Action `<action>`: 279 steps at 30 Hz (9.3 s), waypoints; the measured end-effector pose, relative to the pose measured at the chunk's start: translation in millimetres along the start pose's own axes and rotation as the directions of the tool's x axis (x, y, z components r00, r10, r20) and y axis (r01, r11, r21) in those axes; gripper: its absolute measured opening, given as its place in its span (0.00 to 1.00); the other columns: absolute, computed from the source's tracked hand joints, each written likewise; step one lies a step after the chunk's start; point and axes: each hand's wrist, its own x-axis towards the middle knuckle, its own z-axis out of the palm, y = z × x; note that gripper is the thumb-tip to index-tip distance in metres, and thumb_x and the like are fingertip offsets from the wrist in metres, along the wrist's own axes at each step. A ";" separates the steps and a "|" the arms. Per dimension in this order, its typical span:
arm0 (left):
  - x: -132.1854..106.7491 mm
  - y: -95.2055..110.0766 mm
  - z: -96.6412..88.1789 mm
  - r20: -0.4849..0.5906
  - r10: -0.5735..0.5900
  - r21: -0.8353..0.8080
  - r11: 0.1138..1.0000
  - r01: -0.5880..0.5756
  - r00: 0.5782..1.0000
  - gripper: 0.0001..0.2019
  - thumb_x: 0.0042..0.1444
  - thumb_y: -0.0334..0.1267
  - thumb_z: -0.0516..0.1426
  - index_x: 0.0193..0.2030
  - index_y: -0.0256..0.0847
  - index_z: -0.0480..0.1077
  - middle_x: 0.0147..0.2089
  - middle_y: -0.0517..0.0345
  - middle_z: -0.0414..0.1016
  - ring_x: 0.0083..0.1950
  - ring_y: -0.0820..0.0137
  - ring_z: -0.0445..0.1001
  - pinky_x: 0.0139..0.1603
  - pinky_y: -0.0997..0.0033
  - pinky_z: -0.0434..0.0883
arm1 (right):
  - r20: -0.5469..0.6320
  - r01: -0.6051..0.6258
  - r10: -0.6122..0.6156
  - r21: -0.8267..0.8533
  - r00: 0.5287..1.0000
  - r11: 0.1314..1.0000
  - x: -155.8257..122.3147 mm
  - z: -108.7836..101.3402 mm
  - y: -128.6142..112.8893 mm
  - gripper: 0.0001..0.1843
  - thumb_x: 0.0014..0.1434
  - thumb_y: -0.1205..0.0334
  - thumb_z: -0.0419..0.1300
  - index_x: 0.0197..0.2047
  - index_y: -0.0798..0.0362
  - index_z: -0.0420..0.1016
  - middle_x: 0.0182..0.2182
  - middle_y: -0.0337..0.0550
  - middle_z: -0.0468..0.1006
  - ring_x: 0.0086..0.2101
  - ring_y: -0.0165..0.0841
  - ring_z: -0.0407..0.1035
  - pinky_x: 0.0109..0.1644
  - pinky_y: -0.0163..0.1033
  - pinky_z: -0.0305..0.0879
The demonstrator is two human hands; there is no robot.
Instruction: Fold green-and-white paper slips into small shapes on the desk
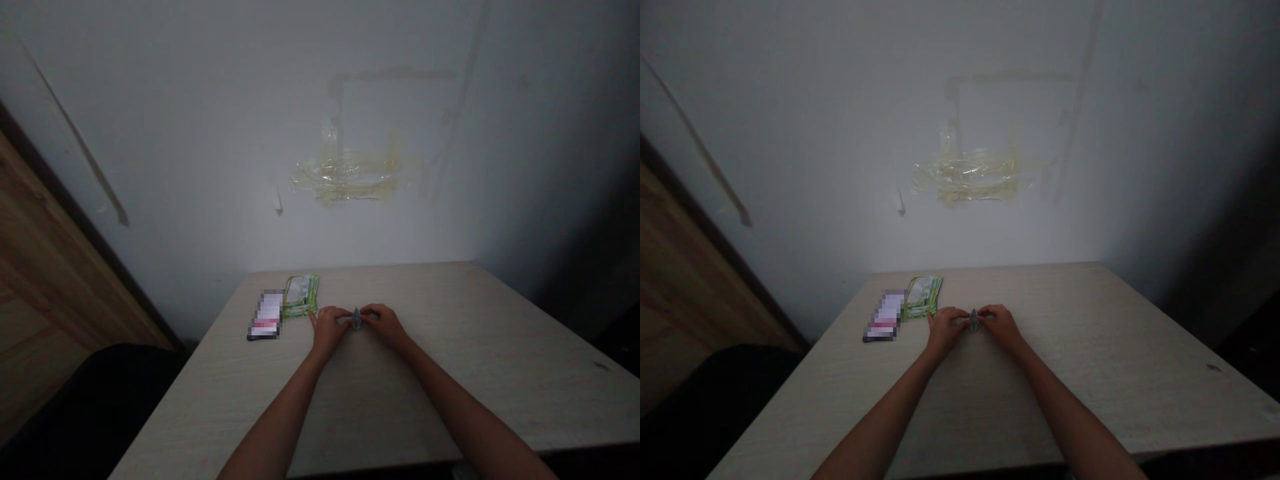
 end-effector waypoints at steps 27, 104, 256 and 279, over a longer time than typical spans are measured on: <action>7.9 -15.1 -15.4 0.174 0.099 0.151 0.980 -0.126 0.980 0.07 0.53 0.43 0.62 0.38 0.61 0.78 0.53 0.62 0.75 0.62 0.58 0.62 0.65 0.32 0.28 | 0.153 0.176 -0.161 -0.090 0.975 0.980 -1.4 -12.0 -3.1 0.07 0.52 0.68 0.62 0.33 0.50 0.80 0.35 0.43 0.80 0.41 0.37 0.71 0.52 0.44 0.60; -4.2 -1.6 -7.8 0.126 0.209 0.424 0.873 -0.243 0.970 0.09 0.59 0.49 0.55 0.42 0.58 0.75 0.64 0.64 0.67 0.62 0.53 0.63 0.60 0.19 0.34 | 0.186 0.233 -0.175 -0.359 0.967 0.904 -6.1 -1.8 -0.7 0.14 0.57 0.64 0.60 0.46 0.49 0.80 0.42 0.47 0.74 0.44 0.36 0.67 0.51 0.41 0.65; 0.9 -3.3 -7.7 0.138 -0.001 0.302 0.952 -0.042 0.990 0.09 0.55 0.48 0.59 0.41 0.55 0.75 0.63 0.62 0.67 0.68 0.51 0.52 0.61 0.24 0.36 | 0.090 0.020 -0.011 -0.104 0.996 0.994 -4.6 -0.9 -0.7 0.05 0.50 0.58 0.67 0.32 0.47 0.83 0.55 0.47 0.73 0.56 0.43 0.63 0.62 0.51 0.57; 3.6 -7.0 -6.3 0.150 0.018 0.267 0.962 -0.058 0.988 0.06 0.54 0.47 0.59 0.39 0.56 0.75 0.63 0.66 0.67 0.68 0.51 0.52 0.61 0.23 0.34 | -0.024 -0.016 0.011 -0.189 1.000 0.982 -3.7 11.1 2.1 0.08 0.52 0.56 0.66 0.34 0.49 0.83 0.51 0.50 0.75 0.54 0.43 0.64 0.60 0.50 0.59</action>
